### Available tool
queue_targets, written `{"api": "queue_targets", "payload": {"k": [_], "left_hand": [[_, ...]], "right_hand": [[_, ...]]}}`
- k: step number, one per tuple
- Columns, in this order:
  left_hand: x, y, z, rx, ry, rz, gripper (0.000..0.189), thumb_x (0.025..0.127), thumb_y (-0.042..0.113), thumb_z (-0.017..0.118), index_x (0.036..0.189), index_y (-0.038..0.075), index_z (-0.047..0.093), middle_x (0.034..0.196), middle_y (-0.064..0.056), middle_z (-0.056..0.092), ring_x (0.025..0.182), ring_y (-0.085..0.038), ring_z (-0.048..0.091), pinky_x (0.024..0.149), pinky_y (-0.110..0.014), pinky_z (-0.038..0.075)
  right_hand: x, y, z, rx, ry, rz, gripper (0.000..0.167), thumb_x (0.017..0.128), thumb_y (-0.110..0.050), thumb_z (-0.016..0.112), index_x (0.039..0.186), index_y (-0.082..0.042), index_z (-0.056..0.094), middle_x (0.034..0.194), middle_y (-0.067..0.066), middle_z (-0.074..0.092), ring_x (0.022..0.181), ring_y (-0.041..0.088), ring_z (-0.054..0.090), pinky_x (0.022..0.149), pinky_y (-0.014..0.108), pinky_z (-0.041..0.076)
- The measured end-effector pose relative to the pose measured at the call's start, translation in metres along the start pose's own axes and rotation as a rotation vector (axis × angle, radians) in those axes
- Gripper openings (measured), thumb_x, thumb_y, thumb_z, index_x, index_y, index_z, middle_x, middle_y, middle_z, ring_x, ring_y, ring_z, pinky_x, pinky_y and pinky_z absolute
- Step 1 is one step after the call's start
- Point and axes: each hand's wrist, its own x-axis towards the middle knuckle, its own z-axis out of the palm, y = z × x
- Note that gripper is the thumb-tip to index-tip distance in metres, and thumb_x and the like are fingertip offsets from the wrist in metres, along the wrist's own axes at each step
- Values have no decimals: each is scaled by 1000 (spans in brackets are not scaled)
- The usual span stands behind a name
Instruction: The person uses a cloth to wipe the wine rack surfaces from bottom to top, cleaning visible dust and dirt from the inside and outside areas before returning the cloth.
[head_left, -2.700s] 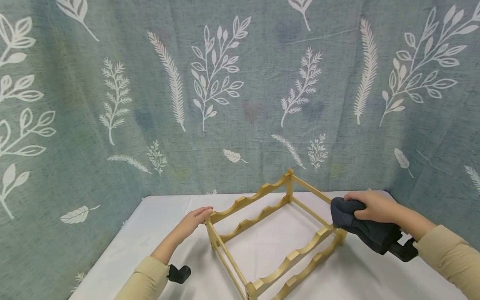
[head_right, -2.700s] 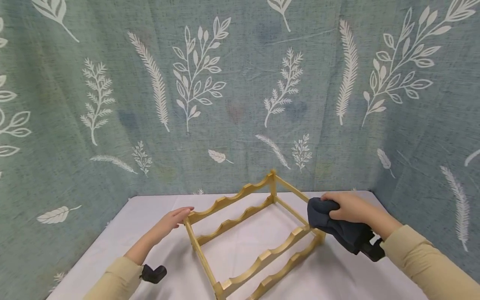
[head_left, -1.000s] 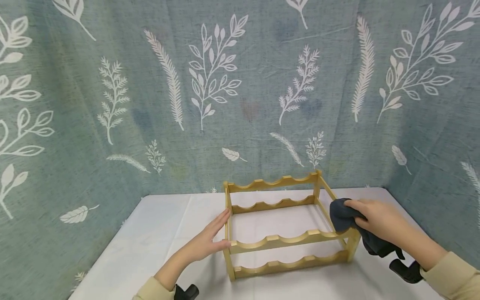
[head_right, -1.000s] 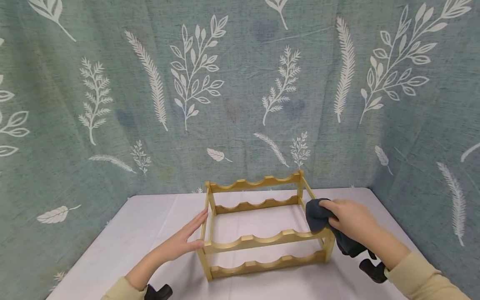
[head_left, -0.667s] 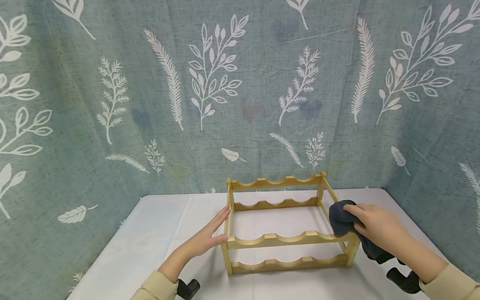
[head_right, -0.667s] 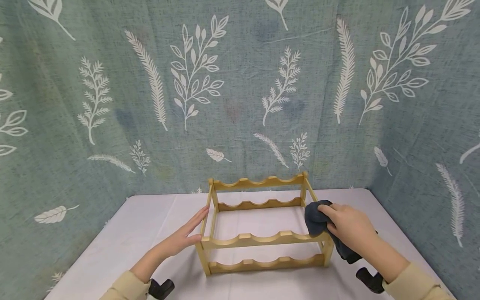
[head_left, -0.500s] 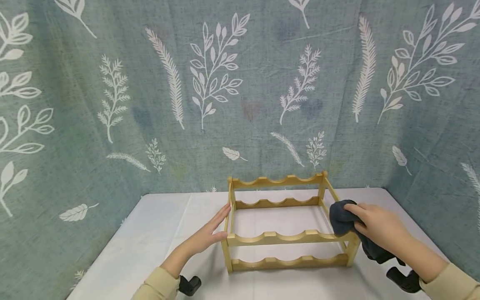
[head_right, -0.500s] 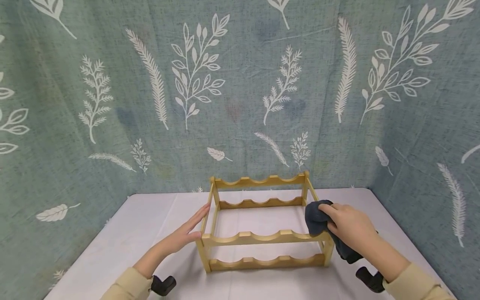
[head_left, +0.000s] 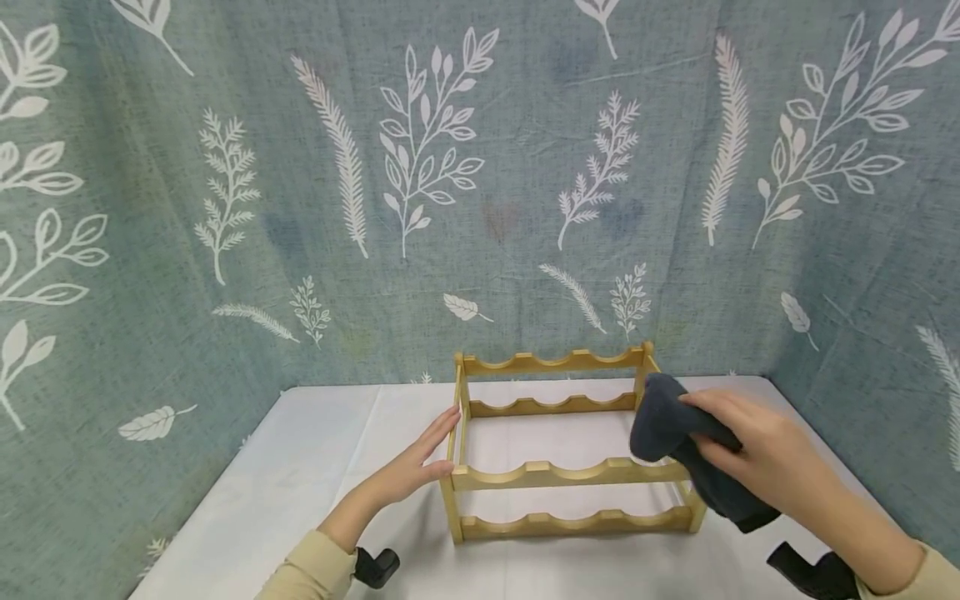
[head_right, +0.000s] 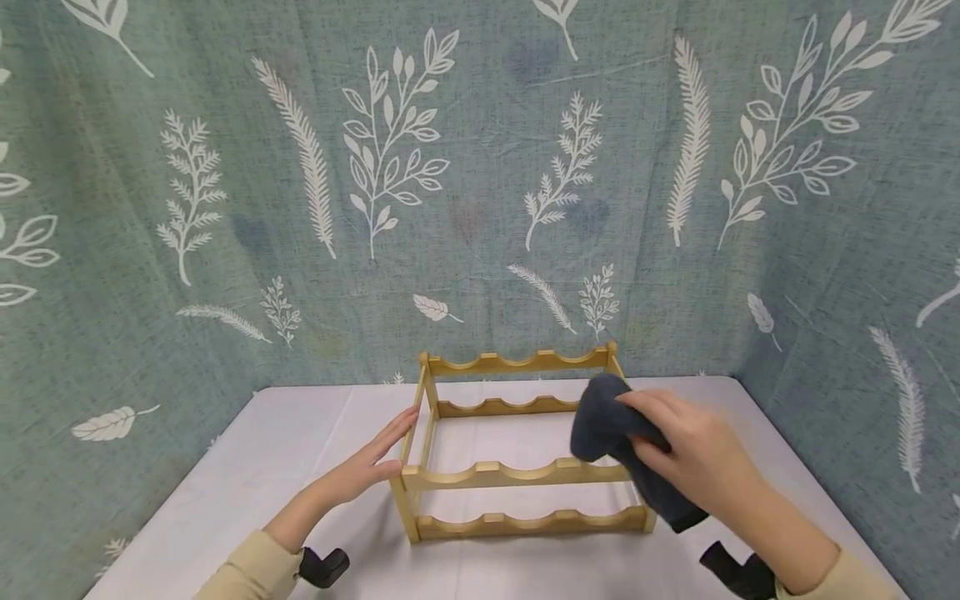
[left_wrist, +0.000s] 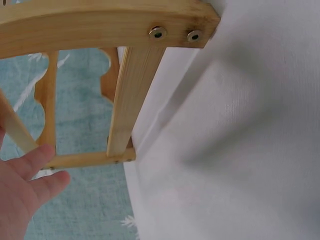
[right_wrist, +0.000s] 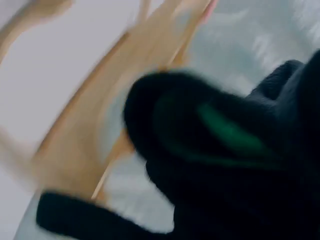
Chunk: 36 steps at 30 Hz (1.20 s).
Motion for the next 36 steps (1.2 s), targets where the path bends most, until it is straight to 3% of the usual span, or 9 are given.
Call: {"api": "queue_targets", "payload": {"k": [3,6,9,14,19,22,28,32,36], "left_hand": [[-1,-1,0,2,12,5,70,94,40,47,148,14,10,154,-12,1,139,-38,1,100,-69,14],[-1,-1,1,-4,24,3,70,94,39,47,148,13,11,154,-13,2,138,-39,3,99,-69,14],[0,-2,2,-9,24,5,68,94,36,48,148,13,12,154,-14,2,138,-38,3,100,-69,14],[3,1,3,-26,16,-7,68,95,36,47,148,15,11,154,-12,2,139,-36,2,101,-68,13],[4,2,5,-24,7,-29,69,95,41,44,149,17,10,154,-11,1,139,-36,1,102,-67,13],[3,1,6,-14,7,-34,69,95,43,44,149,18,9,154,-10,1,139,-35,2,102,-66,14],[2,2,5,-3,19,-27,68,94,41,45,149,21,9,155,-7,1,140,-34,2,102,-66,14],[1,2,5,-1,24,-20,67,95,37,46,149,21,10,155,-7,1,140,-34,2,102,-67,14],[0,4,4,4,23,-20,68,94,43,44,149,20,9,155,-7,1,140,-35,2,102,-67,14]], "right_hand": [[4,-33,19,129,29,-144,39,93,-43,44,114,-14,60,102,-1,64,83,15,64,69,21,50],[4,-66,54,200,-69,-288,31,87,-31,62,115,-16,58,101,-3,63,81,10,63,67,18,51],[1,-91,92,253,-206,-381,42,78,-20,72,117,-17,56,100,-2,62,82,7,63,66,17,51],[5,-106,145,334,-368,-362,42,81,-22,71,120,-20,54,102,-4,63,85,4,62,67,13,48],[8,-99,180,274,-373,-355,44,81,-28,70,123,-26,55,103,-4,62,84,3,61,65,12,47],[5,-95,187,226,-385,-317,48,83,-32,67,128,-28,52,105,-2,61,83,6,61,64,16,48],[-8,-96,178,138,-532,-285,61,84,-43,62,139,-32,37,116,4,56,95,18,58,73,32,51],[-17,-99,177,98,-444,-366,68,79,-35,71,138,-30,39,107,2,57,86,14,56,69,27,49],[-13,-103,177,271,-435,-394,60,78,-20,71,133,-25,47,101,-2,63,85,7,58,72,20,47]]}}
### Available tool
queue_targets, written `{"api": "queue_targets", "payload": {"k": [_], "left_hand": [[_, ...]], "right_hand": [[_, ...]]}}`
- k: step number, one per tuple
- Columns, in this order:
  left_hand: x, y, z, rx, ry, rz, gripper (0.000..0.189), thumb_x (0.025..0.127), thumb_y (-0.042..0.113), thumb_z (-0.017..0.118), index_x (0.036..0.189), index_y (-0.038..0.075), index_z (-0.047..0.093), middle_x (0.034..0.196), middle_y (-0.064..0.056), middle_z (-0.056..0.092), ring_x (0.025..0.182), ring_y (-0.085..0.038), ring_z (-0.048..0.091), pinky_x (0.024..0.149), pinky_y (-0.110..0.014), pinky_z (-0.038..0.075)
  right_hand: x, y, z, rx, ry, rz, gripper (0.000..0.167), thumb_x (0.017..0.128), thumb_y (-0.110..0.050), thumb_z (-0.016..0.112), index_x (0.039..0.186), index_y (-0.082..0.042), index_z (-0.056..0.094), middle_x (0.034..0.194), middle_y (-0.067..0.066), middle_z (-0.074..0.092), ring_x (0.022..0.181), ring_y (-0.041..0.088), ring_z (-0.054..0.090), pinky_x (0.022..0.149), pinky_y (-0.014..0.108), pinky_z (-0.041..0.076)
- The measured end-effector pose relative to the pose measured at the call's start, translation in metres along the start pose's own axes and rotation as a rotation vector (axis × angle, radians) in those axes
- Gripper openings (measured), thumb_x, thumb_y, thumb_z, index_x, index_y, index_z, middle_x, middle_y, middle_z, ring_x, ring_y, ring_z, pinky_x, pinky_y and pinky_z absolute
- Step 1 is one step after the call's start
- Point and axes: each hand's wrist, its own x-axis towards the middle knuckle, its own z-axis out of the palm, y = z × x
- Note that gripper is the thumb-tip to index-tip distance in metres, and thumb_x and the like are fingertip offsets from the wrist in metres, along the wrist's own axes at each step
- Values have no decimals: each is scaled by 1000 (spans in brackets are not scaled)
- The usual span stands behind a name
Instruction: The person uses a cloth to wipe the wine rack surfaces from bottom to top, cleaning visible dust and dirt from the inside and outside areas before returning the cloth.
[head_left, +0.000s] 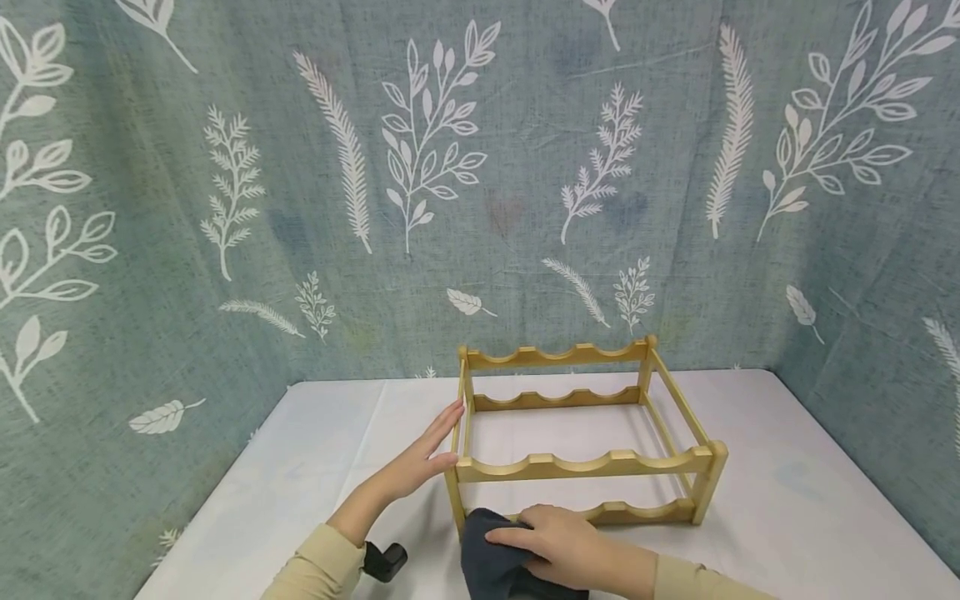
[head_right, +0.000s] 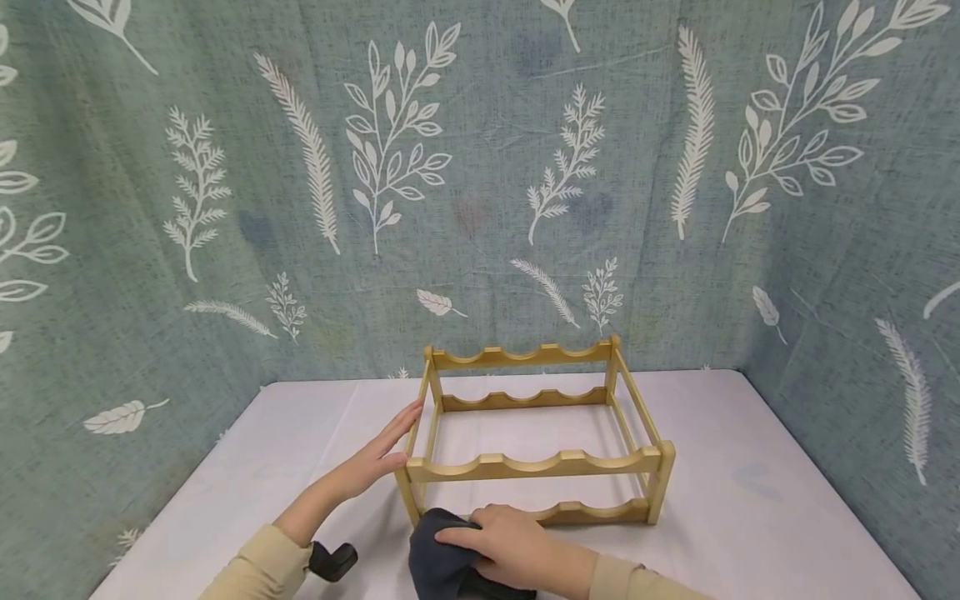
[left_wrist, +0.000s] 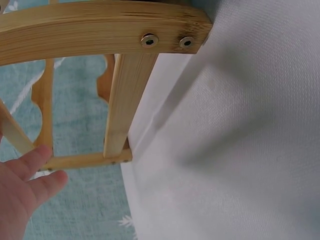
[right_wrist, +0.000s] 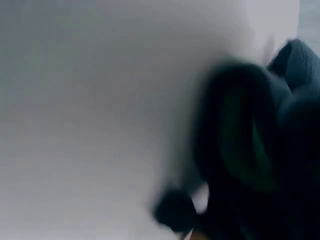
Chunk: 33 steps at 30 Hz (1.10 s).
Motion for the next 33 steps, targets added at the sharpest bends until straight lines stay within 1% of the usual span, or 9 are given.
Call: {"api": "queue_targets", "payload": {"k": [4,7,11,13,17,19,22,26,33], "left_hand": [[0,2,0,-4,-5,1,69,95,43,43,149,18,9,154,-9,1,140,-35,2,102,-67,13],[1,2,0,-1,-7,-2,68,95,43,43,149,19,9,154,-9,1,140,-34,2,102,-66,14],[1,2,0,6,-17,-19,68,95,45,43,149,21,8,155,-7,1,140,-32,2,103,-65,15],[1,1,0,7,-20,-27,68,94,45,43,148,22,8,155,-6,1,140,-32,2,103,-65,15],[0,1,0,20,-12,-31,69,94,45,43,148,22,8,155,-6,1,140,-33,3,102,-65,15],[0,1,-1,28,-8,-30,68,94,44,43,148,23,8,155,-6,1,140,-33,4,102,-65,16],[0,1,-2,24,-13,-31,67,95,43,43,148,23,8,155,-4,1,140,-32,3,103,-64,15],[0,1,-2,18,-21,-35,67,95,42,43,148,23,8,155,-3,1,140,-31,3,104,-64,15],[0,2,-3,16,-21,-31,68,95,42,44,148,22,8,155,-5,1,140,-31,3,104,-64,15]], "right_hand": [[14,-1,-4,256,-112,71,49,86,-23,63,133,-22,48,114,-2,63,96,5,59,76,20,48],[21,0,-3,216,-144,173,47,86,-31,63,131,-24,50,107,-2,63,87,2,59,67,17,47],[20,3,2,111,-100,278,51,82,-36,67,129,-27,50,101,1,57,81,8,55,61,19,47],[17,3,4,63,-48,243,52,81,-32,69,129,-28,49,108,4,56,87,13,57,65,22,49],[15,0,9,-124,84,28,51,79,-17,72,124,-32,54,123,7,49,98,18,55,72,25,51],[16,-2,10,-205,110,-48,46,80,-18,71,121,-33,58,127,6,47,101,17,53,76,26,51],[18,-6,11,-268,13,-64,44,85,-42,62,127,-31,53,135,7,40,108,20,48,81,31,50],[18,-9,14,-322,-130,-48,72,78,-68,50,136,-27,43,143,10,32,114,23,44,84,39,48],[13,-9,15,-435,-176,-20,76,73,-71,54,136,-31,41,138,7,36,98,17,48,71,28,47]]}}
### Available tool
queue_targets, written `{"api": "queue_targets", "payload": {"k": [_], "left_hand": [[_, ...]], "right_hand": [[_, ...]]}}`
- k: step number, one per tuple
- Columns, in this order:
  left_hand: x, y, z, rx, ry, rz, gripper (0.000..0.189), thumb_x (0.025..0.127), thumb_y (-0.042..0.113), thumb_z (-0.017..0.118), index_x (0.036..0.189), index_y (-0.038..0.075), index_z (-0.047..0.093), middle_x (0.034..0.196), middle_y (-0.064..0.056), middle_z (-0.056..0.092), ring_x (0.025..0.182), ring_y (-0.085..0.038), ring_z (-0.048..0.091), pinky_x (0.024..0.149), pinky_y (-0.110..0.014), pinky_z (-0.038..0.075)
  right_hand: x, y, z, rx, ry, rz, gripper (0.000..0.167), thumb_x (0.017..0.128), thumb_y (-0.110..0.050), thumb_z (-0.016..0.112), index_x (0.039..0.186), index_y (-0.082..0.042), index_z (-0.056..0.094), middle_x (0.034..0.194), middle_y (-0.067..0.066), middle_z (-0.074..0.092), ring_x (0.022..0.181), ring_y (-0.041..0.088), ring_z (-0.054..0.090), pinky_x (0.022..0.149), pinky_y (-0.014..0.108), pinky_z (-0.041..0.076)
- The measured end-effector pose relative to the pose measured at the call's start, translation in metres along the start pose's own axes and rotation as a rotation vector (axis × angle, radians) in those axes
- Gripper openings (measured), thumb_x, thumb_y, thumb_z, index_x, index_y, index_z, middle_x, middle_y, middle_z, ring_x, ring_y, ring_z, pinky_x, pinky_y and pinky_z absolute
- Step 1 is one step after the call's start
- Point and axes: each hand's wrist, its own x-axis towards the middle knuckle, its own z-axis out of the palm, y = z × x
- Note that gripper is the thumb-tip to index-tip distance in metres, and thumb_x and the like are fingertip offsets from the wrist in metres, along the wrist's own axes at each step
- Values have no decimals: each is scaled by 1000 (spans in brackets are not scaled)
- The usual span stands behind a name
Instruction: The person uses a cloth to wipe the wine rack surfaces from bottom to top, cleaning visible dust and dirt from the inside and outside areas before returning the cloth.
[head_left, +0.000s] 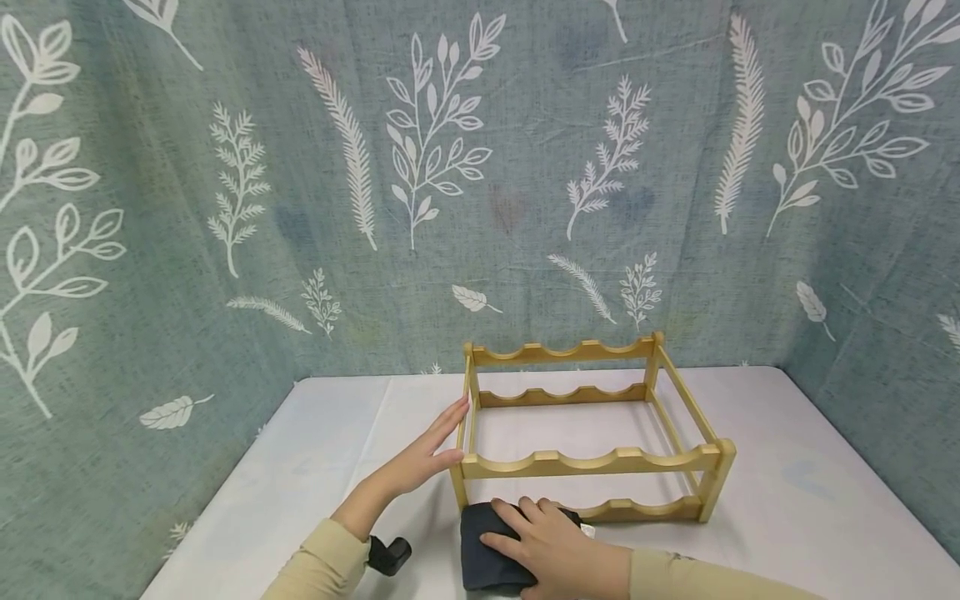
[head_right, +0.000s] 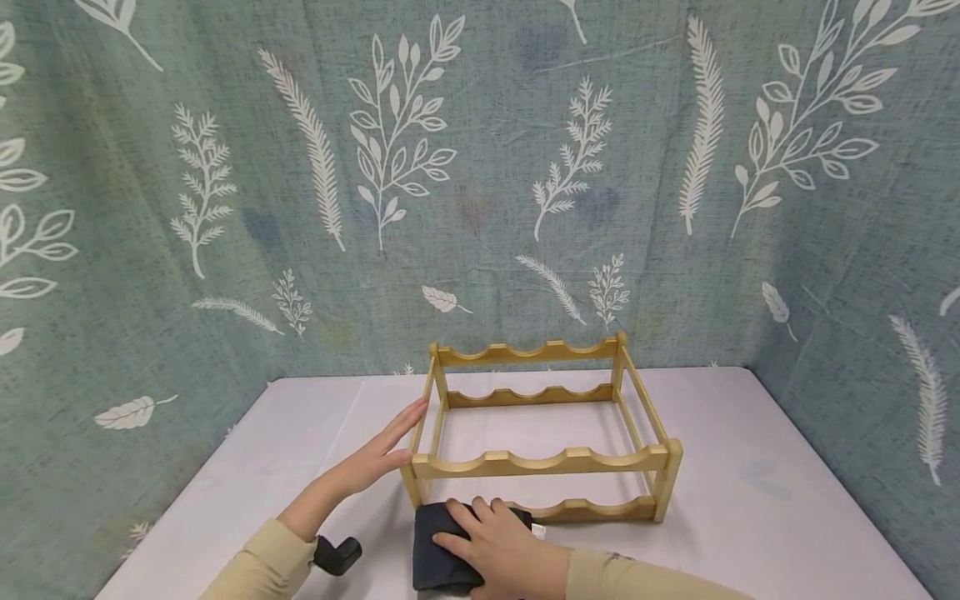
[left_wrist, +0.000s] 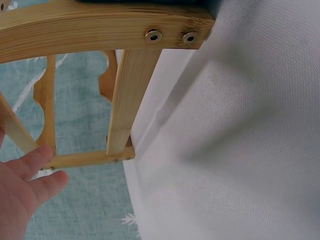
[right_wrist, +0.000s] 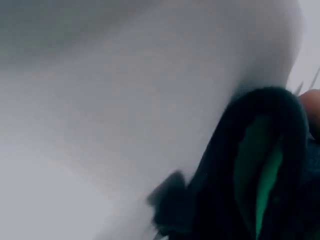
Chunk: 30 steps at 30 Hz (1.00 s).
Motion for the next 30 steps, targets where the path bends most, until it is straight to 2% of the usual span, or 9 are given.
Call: {"api": "queue_targets", "payload": {"k": [5,10,14,19,23,27,30], "left_hand": [[0,1,-1,-4,-4,8,69,95,42,45,148,21,8,154,-9,1,140,-32,3,104,-64,15],[0,1,-1,3,5,13,68,95,37,47,149,19,9,154,-8,2,140,-33,4,103,-64,15],[0,1,-1,-1,5,7,70,94,40,47,149,19,9,154,-7,2,140,-33,4,103,-65,15],[-1,1,-1,-5,-1,0,71,93,45,45,149,20,8,155,-6,1,140,-33,3,103,-65,14],[-1,1,-2,0,3,4,71,93,46,45,149,20,9,155,-7,2,140,-33,3,103,-65,14],[0,1,-1,3,3,8,71,93,46,45,149,20,8,155,-7,2,140,-33,3,103,-65,14],[0,-1,-2,3,0,11,71,94,44,45,149,20,8,155,-7,1,140,-33,3,103,-65,14]], "right_hand": [[-10,2,-2,-31,37,21,66,73,-58,65,130,-29,49,119,4,44,74,12,47,52,22,39],[-22,6,-3,-33,29,78,66,69,-52,71,128,-32,51,110,5,48,69,13,46,46,22,33],[-34,10,-5,55,-25,158,68,68,-51,73,130,-37,47,101,4,51,67,14,46,44,23,31],[-48,18,-8,223,-141,228,73,71,-47,72,135,-42,39,95,6,53,69,15,51,50,27,43],[-54,25,-10,336,-250,277,76,70,-41,74,135,-47,35,95,7,54,70,15,52,55,29,45],[-64,34,-11,434,-306,321,78,70,-37,76,135,-49,34,104,11,57,83,20,58,64,35,50],[-75,40,-10,486,-320,347,78,70,-36,76,135,-49,33,111,14,58,94,26,59,71,39,51]]}}
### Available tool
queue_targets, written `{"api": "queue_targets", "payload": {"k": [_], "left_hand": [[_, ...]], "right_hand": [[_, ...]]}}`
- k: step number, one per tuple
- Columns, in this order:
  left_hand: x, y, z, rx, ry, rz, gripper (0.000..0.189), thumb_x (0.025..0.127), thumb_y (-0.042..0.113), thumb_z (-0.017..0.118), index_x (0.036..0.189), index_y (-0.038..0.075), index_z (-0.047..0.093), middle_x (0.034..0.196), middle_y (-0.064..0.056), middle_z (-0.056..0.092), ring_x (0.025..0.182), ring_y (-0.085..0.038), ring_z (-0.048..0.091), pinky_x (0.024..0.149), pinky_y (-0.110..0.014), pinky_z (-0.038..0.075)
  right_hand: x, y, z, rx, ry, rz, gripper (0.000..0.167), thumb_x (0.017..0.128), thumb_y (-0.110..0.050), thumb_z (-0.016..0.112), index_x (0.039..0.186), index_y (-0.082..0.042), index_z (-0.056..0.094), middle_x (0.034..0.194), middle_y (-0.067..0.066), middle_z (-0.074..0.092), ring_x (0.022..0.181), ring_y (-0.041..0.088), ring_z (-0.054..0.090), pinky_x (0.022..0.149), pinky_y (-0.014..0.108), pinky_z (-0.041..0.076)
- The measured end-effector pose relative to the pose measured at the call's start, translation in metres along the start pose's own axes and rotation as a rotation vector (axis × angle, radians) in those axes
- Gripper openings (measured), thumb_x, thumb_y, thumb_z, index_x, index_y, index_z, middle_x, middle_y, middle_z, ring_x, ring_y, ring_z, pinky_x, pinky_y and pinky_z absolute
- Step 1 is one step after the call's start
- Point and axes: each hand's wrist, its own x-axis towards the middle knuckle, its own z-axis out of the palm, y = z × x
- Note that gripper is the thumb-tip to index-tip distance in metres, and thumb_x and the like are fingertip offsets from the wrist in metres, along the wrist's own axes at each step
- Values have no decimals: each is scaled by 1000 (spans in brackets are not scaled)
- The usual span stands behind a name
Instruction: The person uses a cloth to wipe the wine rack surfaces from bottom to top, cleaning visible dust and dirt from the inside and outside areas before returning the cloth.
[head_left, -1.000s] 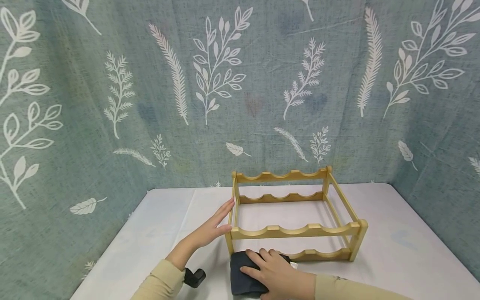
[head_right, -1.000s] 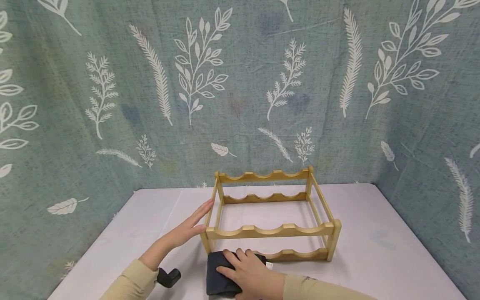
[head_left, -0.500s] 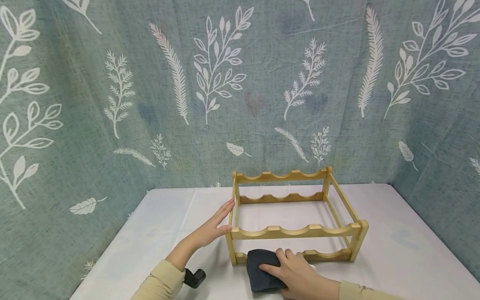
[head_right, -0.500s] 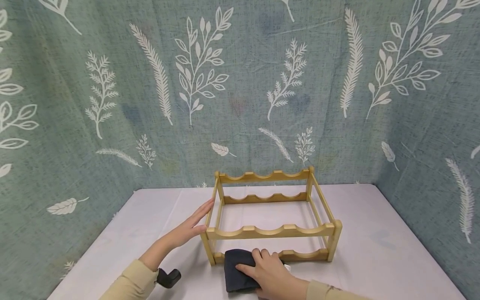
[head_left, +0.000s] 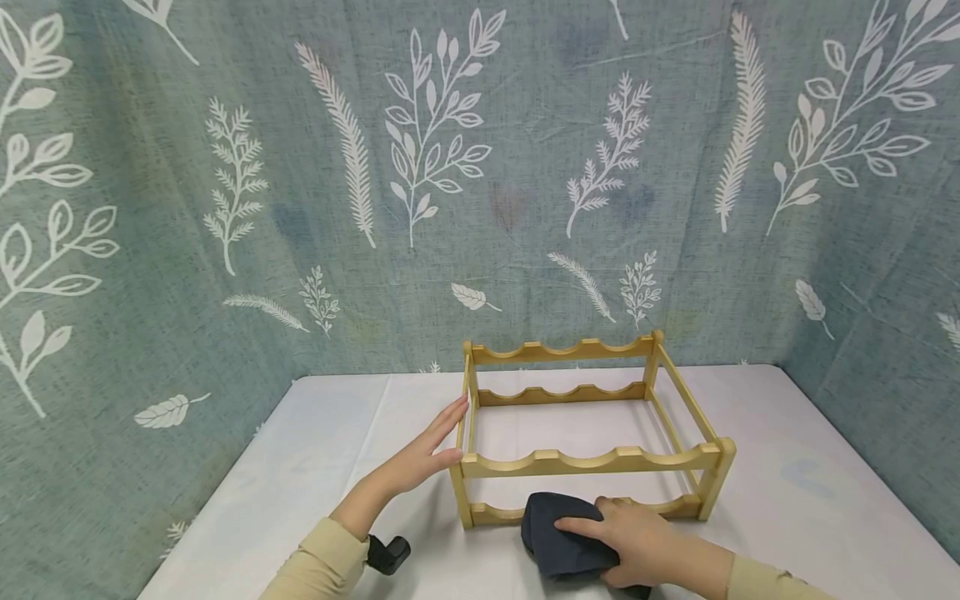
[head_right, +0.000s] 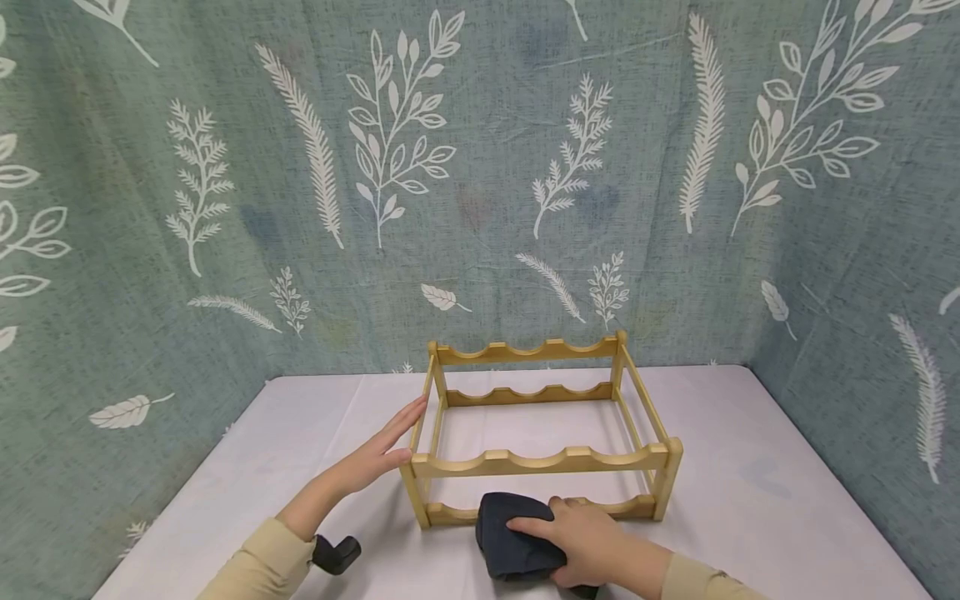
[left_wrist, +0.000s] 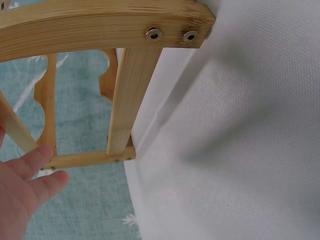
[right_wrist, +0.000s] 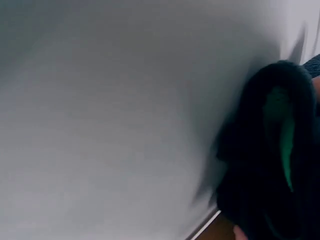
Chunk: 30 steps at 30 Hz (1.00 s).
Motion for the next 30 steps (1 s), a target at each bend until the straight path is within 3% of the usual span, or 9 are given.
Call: {"api": "queue_targets", "payload": {"k": [7,14,19,24,27,30], "left_hand": [[1,-1,-1,-3,1,-6,69,94,42,46,149,21,8,155,-6,1,140,-34,2,102,-66,14],[1,0,0,1,3,-5,70,94,43,46,149,20,8,154,-6,2,140,-34,3,102,-66,14],[0,-1,1,-2,2,-2,71,94,44,45,149,19,8,154,-7,2,139,-35,4,102,-67,14],[0,-1,0,-4,7,3,71,93,45,45,149,19,9,154,-7,2,139,-35,4,102,-66,14],[0,0,0,-7,8,1,71,93,44,46,149,19,9,154,-7,2,140,-35,4,102,-66,14],[0,0,0,-11,3,1,71,94,43,46,149,19,9,154,-7,2,140,-35,3,102,-66,14]], "right_hand": [[-29,22,1,97,18,56,79,71,-37,76,136,-46,34,120,18,56,100,32,58,70,42,51],[-58,40,4,152,-10,117,78,70,-34,77,135,-47,35,120,13,54,98,27,57,65,39,49],[-79,58,5,210,-51,184,77,70,-32,77,134,-46,38,109,8,55,84,17,55,61,36,47],[-96,75,6,299,-77,315,76,67,-35,78,132,-44,41,98,7,54,75,14,51,60,39,46],[-103,81,7,326,-57,321,79,67,-42,77,135,-41,38,101,8,52,77,14,51,60,39,47],[-106,82,9,332,-8,271,88,69,-48,74,143,-29,30,106,7,50,81,13,53,60,36,47]]}}
